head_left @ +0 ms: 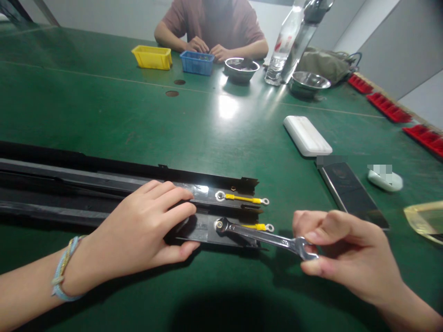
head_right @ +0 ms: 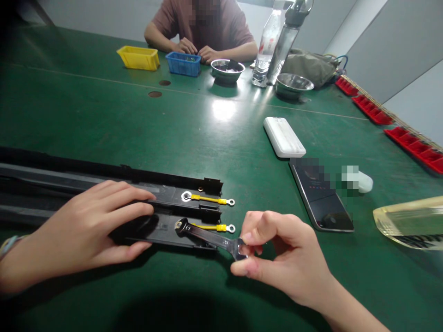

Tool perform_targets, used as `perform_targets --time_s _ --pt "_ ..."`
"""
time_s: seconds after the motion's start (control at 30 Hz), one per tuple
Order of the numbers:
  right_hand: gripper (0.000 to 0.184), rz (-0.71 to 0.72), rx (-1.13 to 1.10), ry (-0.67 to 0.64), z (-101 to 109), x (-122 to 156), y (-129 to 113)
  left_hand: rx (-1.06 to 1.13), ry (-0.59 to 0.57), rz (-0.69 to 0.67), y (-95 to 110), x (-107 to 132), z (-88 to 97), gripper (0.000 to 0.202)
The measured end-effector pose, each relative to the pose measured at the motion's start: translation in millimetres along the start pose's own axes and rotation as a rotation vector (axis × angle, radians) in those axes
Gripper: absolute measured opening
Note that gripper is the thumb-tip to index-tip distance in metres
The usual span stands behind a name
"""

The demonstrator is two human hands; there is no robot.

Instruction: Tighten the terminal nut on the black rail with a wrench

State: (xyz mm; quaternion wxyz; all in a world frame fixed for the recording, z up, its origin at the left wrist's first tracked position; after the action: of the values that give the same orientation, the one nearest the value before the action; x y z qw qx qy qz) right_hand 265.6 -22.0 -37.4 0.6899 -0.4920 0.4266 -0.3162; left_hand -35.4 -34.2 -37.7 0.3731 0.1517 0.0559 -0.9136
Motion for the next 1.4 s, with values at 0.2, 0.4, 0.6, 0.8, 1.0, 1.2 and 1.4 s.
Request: perform_targets --time_s 0.2,0.4,0.6,0.8,1.0,1.2,1.4 --pt "0.018 -0.004 -0.021 0.004 0.2 -1.4 0.4 -0.009 0.0 -0.004 0.6 -0.1 0.5 0.025" --pt "0.014 -0.061 0.072 0.15 8.1 -5.9 5.6 -0.006 -0.01 0.008 3.1 4.4 3.8 0.025" --pt "0.018 -0.126 0.131 0.225 9.4 -12.2 8.8 0.001 -0.001 0.018 4.3 7.2 7.3 0.025" --pt "0.019 -0.163 0.068 0.214 8.8 -12.0 9.2 0.002 -0.005 0.008 3.7 7.5 10.8 0.025" --pt "0.021 -0.141 -0.061 0.103 7.5 -10.8 8.8 0.002 -0.004 0.006 1.6 7.4 13.2 0.024" --pt "0.027 -0.082 -0.148 -0.031 0.7 -10.6 2.9 -0.002 -0.005 0.017 -2.1 4.3 10.5 0.025" --pt "0.035 -0.055 -0.165 -0.109 -7.0 -9.5 -2.2 -0.009 -0.009 0.007 -3.9 -1.2 5.9 0.026"
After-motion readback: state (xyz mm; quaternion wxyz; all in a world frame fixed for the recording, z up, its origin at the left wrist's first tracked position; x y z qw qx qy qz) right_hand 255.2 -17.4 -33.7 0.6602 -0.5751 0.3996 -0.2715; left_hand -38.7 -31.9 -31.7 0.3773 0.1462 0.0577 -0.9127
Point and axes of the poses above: each hand's wrist, its own x-axis away from the middle knuckle, its own z-axis out of the back of the hand, y = z × x, the point moved 1 cm from there along -x, towards the middle knuckle, and after that the axes turned 1 degree about -x, right-handed, at the moved point
